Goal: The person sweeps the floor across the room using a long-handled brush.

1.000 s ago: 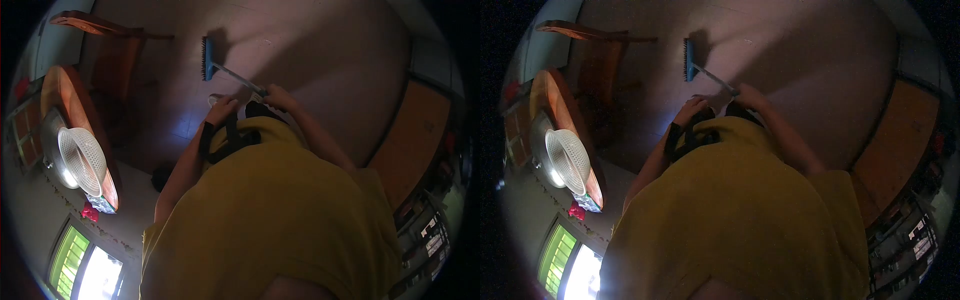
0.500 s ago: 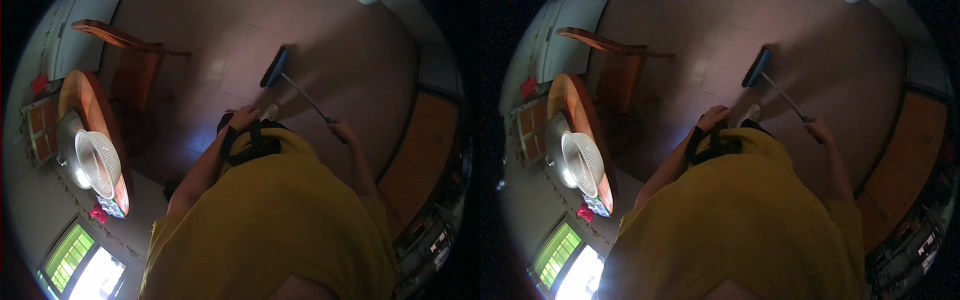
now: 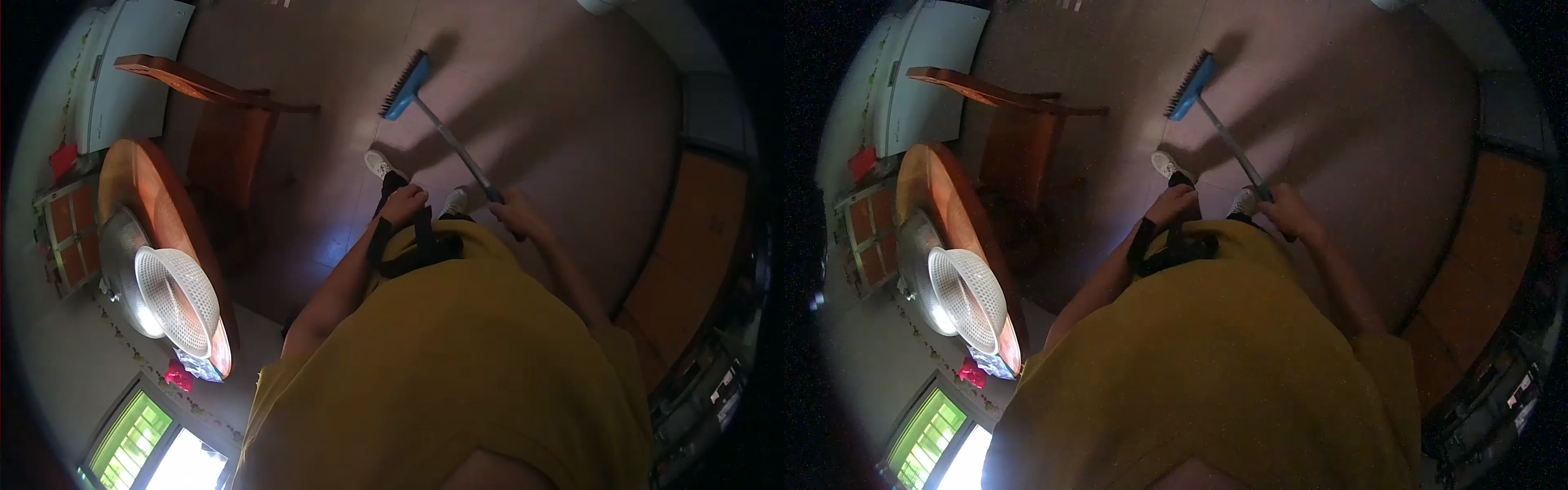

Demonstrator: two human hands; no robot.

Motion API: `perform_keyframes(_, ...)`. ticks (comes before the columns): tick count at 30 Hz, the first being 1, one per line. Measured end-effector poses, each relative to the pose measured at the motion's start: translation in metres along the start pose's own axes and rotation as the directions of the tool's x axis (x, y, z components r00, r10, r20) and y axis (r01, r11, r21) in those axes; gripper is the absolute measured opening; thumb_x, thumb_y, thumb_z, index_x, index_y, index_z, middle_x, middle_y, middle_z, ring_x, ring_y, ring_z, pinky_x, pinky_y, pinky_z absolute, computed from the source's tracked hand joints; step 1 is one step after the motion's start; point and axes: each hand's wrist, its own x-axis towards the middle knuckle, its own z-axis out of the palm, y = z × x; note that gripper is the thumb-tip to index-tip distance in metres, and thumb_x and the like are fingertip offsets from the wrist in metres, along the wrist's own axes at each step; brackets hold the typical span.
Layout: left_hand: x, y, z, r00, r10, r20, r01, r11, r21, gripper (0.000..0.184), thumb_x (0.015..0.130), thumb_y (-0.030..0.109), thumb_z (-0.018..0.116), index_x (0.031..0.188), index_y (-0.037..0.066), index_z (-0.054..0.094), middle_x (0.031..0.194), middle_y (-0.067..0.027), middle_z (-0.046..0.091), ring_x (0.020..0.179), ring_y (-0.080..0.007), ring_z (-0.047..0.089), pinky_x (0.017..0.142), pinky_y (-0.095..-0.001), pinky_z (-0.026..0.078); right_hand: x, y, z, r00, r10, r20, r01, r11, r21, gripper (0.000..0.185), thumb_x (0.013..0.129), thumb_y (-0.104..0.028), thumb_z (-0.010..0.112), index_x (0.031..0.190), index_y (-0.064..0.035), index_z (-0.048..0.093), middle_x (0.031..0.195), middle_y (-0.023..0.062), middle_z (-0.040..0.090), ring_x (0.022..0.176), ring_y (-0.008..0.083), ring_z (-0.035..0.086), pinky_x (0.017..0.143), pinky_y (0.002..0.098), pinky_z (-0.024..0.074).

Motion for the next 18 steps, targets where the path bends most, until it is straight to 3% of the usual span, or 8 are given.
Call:
perform_keyframes(2, 0.007, -0.001, -0.027, 1.000, 0.008, -0.012, -0.008, 1.000, -0.024, 0.043, 0.087, 0.034, 0.052, 0.105, -0.005, 0.056, 0.095, -0.0121, 0.061, 0.087, -0.0188, 0.056, 0.077, -0.0319, 0.044, 0.034, -0.029, 0.013, 0.995, -0.080, 0.056, 0.083, 0.995, -0.062, 0.029, 0.073, -0.024, 0.056, 0.074, 0.0051, 0.057, 0.062, 0.0208, 0.057, 0.052, 0.0306, 0.057, 0.054, 0.0412, 0.0472)
perform_keyframes(5, 0.001, 0.019, -0.072, 0.999, -0.014, -0.043, 0.009, 0.995, -0.099, 0.043, 0.088, 0.034, 0.051, 0.108, -0.004, 0.055, 0.094, -0.0115, 0.061, 0.087, -0.0193, 0.056, 0.078, -0.0314, 0.045, 0.080, -0.086, 0.037, 0.992, -0.120, 0.039, 0.126, 0.965, -0.228, 0.028, 0.074, -0.023, 0.055, 0.080, 0.0037, 0.059, 0.067, 0.0217, 0.060, 0.052, 0.0315, 0.058, 0.054, 0.0417, 0.0478)
perform_keyframes(9, -0.005, 0.003, -0.133, 0.991, -0.083, -0.105, 0.072, 0.992, -0.105, 0.041, 0.089, 0.033, 0.050, 0.108, -0.003, 0.055, 0.090, -0.0094, 0.061, 0.081, -0.0177, 0.056, 0.075, -0.0297, 0.045, 0.146, -0.141, 0.065, 0.990, -0.070, 0.122, 0.097, 0.968, -0.231, 0.029, 0.074, -0.022, 0.056, 0.087, 0.0034, 0.060, 0.068, 0.0207, 0.060, 0.051, 0.0299, 0.058, 0.052, 0.0412, 0.0476)
perform_keyframes(11, -0.002, -0.024, -0.161, 0.988, -0.082, -0.128, 0.073, 0.995, -0.068, 0.040, 0.089, 0.032, 0.049, 0.107, -0.003, 0.055, 0.089, -0.0087, 0.061, 0.078, -0.0171, 0.056, 0.073, -0.0294, 0.045, 0.162, -0.173, 0.065, 0.982, 0.045, 0.182, -0.004, 0.976, -0.217, 0.023, 0.073, -0.021, 0.059, 0.075, 0.0016, 0.060, 0.059, 0.0105, 0.055, 0.046, 0.0210, 0.054, 0.042, 0.0336, 0.0432)
perform_keyframes(13, -0.003, -0.031, -0.180, 0.985, -0.076, -0.157, 0.070, 0.997, -0.038, 0.039, 0.089, 0.031, 0.049, 0.106, -0.003, 0.055, 0.088, -0.0080, 0.061, 0.076, -0.0165, 0.055, 0.071, -0.0290, 0.046, 0.179, -0.170, 0.063, 0.978, 0.036, 0.205, -0.009, 0.992, -0.128, 0.025, 0.073, -0.021, 0.060, 0.080, 0.0026, 0.060, 0.061, 0.0113, 0.056, 0.045, 0.0201, 0.053, 0.042, 0.0335, 0.0419)
perform_keyframes(14, -0.007, -0.028, -0.190, 0.970, -0.156, -0.186, 0.129, 0.980, -0.149, 0.037, 0.085, 0.030, 0.049, 0.101, -0.002, 0.059, 0.084, -0.0106, 0.062, 0.075, -0.0192, 0.059, 0.070, -0.0313, 0.047, 0.184, -0.163, 0.062, 0.975, 0.020, 0.220, -0.013, 0.999, -0.034, 0.028, 0.073, -0.021, 0.061, 0.085, 0.0036, 0.060, 0.063, 0.0121, 0.056, 0.045, 0.0191, 0.052, 0.041, 0.0333, 0.0406)
perform_keyframes(15, -0.009, -0.024, -0.199, 0.950, -0.237, -0.203, 0.181, 0.948, -0.261, 0.036, 0.082, 0.029, 0.050, 0.095, -0.002, 0.062, 0.081, -0.0133, 0.064, 0.074, -0.0220, 0.063, 0.070, -0.0336, 0.049, 0.186, -0.154, 0.057, 0.972, 0.111, 0.207, -0.109, 0.994, -0.025, 0.026, 0.073, -0.021, 0.062, 0.083, 0.0032, 0.060, 0.062, 0.0105, 0.056, 0.045, 0.0174, 0.050, 0.040, 0.0321, 0.0395)
perform_keyframes(18, -0.006, -0.022, -0.216, 0.962, -0.185, -0.202, 0.125, 0.953, -0.275, 0.036, 0.082, 0.029, 0.050, 0.097, -0.002, 0.062, 0.081, -0.0135, 0.064, 0.070, -0.0212, 0.063, 0.067, -0.0333, 0.049, 0.180, -0.110, 0.028, 0.944, 0.299, 0.142, -0.314, 0.943, 0.107, 0.022, 0.073, -0.019, 0.065, 0.078, 0.0018, 0.059, 0.061, 0.0077, 0.055, 0.046, 0.0148, 0.049, 0.040, 0.0305, 0.0385)
